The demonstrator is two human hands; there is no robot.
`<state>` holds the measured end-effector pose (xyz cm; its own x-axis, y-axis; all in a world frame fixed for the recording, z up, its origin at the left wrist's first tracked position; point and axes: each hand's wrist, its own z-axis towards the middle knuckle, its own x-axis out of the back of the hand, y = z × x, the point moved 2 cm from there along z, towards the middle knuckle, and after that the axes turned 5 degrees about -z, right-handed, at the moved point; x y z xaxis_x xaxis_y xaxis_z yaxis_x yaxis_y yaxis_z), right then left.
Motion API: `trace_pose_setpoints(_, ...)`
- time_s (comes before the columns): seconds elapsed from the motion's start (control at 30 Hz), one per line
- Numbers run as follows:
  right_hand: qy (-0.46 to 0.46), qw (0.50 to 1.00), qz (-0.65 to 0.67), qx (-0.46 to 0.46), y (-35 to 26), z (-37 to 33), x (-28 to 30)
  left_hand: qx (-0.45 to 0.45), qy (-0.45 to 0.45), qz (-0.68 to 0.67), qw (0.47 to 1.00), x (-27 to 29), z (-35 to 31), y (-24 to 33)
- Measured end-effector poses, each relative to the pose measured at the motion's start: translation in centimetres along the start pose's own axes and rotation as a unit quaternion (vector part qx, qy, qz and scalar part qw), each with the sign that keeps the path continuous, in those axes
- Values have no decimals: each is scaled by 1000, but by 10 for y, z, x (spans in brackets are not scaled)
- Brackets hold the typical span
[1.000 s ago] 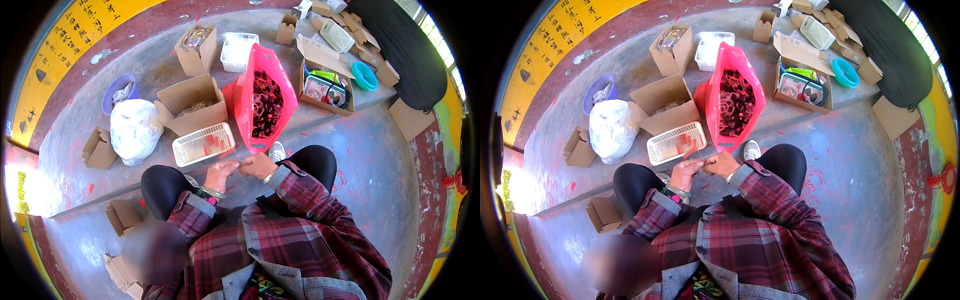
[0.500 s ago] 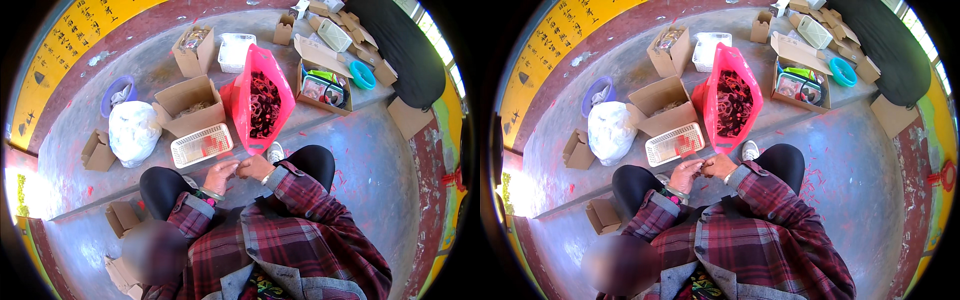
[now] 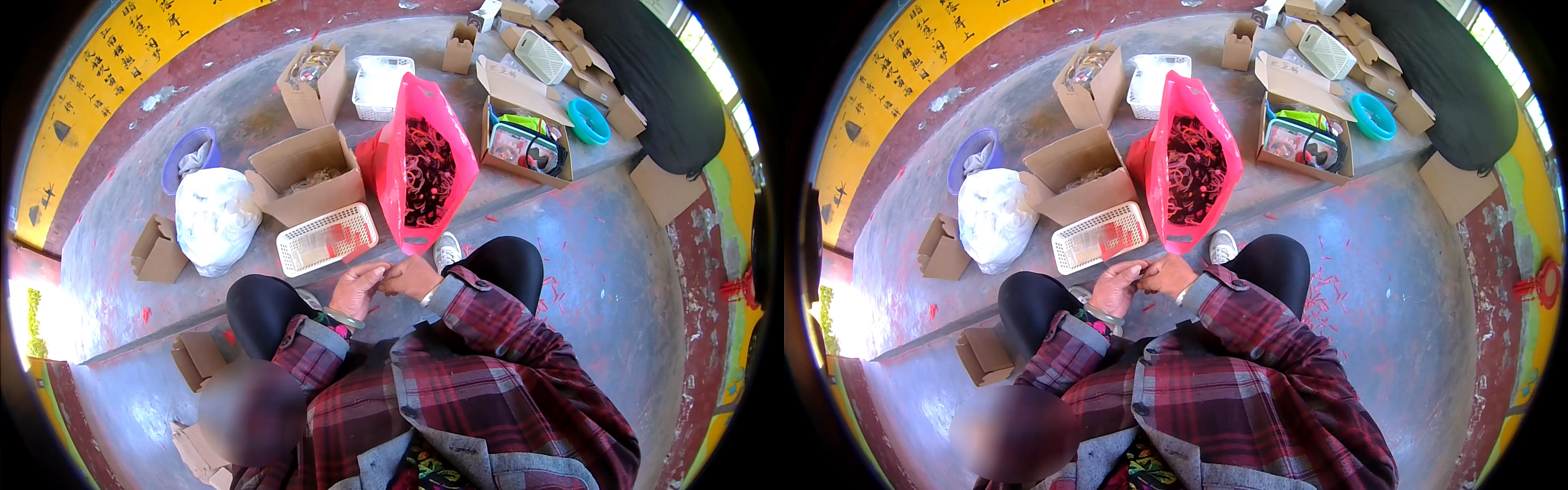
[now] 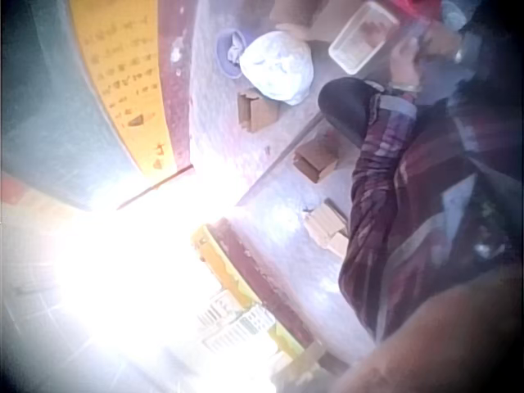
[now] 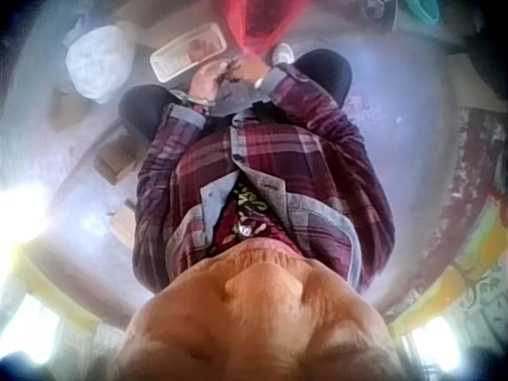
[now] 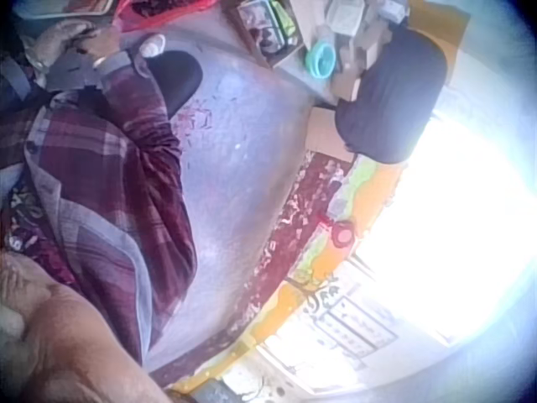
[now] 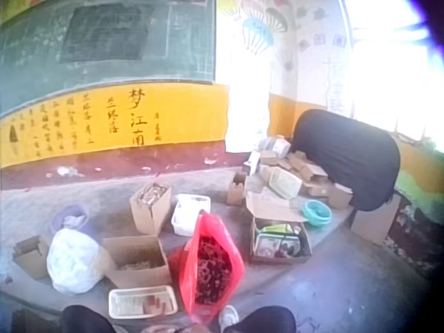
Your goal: The person sits on the floor and sorts small, clear plastic rings from a pink bag into a white basket. They handle the items one by one, picking them up from the bag and placing them into the basket.
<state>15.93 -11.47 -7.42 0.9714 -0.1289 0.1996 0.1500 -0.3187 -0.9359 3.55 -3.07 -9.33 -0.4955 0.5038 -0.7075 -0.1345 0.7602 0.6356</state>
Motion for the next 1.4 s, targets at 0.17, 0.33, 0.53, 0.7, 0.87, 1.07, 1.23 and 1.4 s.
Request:
trace_pose_setpoints(0.17,18,999,-26,-9,-2,-1,0,1,-5,7,1000,-6,-2,2)
trace_pose_setpoints(0.33,34,998,-56,-9,-4,-2,-1,-3,-9,11,1000,-6,-3,2)
trace_pose_setpoints(0.53,39,994,-96,-25,2,-2,-4,21,-27,15,999,-15,-6,7)
trace_pose_setpoints(0.7,19,999,1,-49,-2,-2,-2,1,26,8,1000,-6,-5,1)
trace_pose_setpoints(0.87,5,998,39,-57,7,4,-6,7,52,-20,998,1,-2,-4)
trace_pose_setpoints(1.07,-1,996,74,-59,0,2,-8,2,82,-40,996,0,-1,-4)
trace_pose_setpoints(1.23,17,995,74,-61,4,2,-8,9,62,-37,997,-2,-2,-4)
trace_pose_setpoints(1.4,39,994,71,-70,2,2,-6,4,56,-39,998,-3,0,-1)
